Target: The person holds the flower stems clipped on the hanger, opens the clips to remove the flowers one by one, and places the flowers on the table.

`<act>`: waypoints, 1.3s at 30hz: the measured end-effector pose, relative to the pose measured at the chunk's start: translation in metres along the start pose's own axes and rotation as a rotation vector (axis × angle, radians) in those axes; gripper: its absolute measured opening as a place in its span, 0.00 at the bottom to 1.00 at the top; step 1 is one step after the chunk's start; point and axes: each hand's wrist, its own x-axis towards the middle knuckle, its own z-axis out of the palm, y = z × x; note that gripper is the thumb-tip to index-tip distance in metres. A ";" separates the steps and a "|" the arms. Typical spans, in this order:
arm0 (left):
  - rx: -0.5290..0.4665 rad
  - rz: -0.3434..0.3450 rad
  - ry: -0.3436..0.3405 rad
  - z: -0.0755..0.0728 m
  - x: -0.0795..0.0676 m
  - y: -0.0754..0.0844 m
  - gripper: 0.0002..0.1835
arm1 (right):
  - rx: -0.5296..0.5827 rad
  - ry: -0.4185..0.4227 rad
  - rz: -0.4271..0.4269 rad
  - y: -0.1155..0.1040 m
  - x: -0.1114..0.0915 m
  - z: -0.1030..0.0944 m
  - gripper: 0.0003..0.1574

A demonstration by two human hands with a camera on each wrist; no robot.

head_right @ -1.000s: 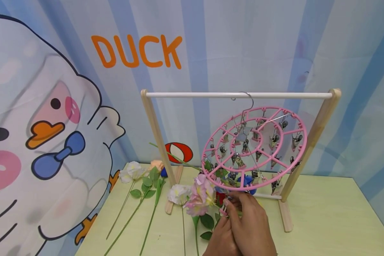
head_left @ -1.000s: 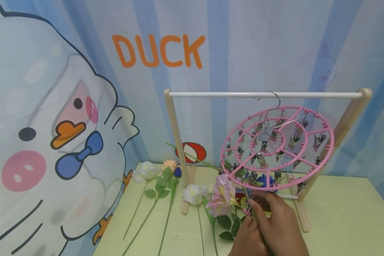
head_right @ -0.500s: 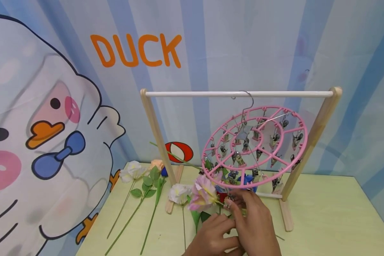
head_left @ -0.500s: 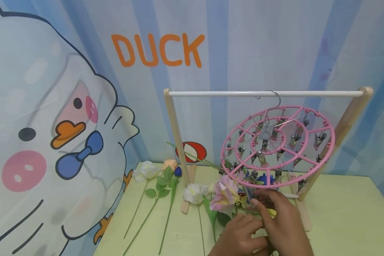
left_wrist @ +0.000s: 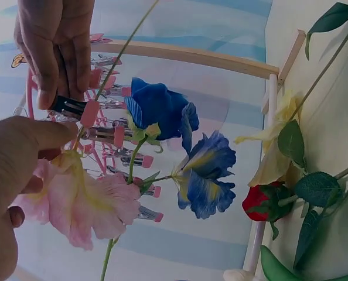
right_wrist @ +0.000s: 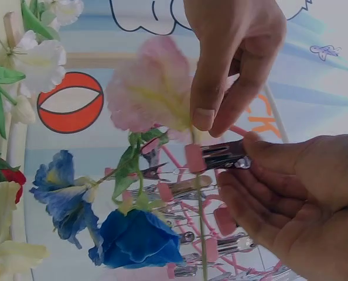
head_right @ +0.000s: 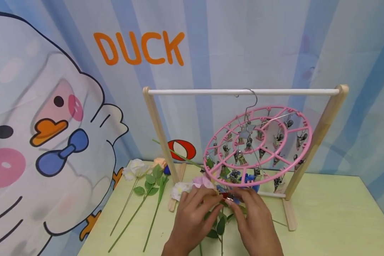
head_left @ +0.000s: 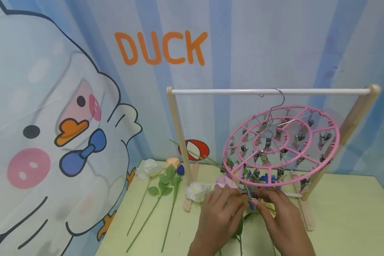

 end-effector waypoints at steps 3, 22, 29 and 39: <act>0.019 -0.019 -0.016 0.004 0.001 0.000 0.09 | -0.017 0.019 -0.045 0.000 -0.001 0.003 0.20; 0.165 0.034 -0.103 0.009 -0.001 -0.009 0.06 | 0.014 0.147 -0.107 0.004 -0.006 0.012 0.21; 0.144 0.008 -0.164 0.013 -0.009 -0.011 0.07 | 0.059 0.181 -0.047 0.004 -0.007 0.012 0.18; 0.101 -0.005 -0.282 0.029 -0.025 0.001 0.07 | 0.043 0.116 -0.029 0.001 -0.006 0.015 0.24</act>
